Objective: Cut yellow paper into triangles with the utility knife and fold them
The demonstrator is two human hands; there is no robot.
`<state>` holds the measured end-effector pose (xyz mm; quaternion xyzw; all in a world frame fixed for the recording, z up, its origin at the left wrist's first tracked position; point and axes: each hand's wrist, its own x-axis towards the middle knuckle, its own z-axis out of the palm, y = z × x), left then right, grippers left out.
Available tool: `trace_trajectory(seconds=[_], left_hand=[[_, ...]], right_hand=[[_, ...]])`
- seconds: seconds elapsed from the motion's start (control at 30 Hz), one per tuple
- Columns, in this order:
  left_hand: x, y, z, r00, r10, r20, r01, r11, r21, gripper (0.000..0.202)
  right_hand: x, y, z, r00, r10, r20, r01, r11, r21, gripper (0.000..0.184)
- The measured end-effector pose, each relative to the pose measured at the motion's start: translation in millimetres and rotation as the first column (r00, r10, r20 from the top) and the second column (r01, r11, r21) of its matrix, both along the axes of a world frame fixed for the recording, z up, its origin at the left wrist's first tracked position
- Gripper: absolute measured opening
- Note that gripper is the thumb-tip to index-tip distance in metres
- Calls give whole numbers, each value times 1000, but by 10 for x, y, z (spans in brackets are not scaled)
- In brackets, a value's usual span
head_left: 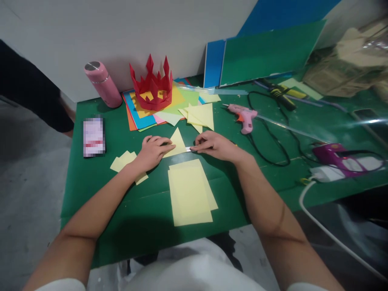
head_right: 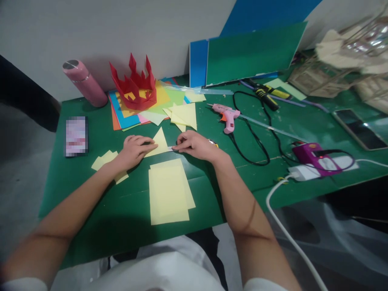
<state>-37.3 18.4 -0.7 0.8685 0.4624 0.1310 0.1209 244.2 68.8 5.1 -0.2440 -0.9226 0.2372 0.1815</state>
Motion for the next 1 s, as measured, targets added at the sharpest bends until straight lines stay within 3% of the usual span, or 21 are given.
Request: trace_trajectory(seconds=[0.4,1.0], left_hand=[[-32,42,-58,999,-32,27,32,999,13,33],[-22,26,-20,1000,-20,8,20,1000,-13,34]], right_hand=[[4,-47,30,1000,3,9,-3,1000,-10,30],[-35,-80,29,999,20,-43,-22,999,-43,27]])
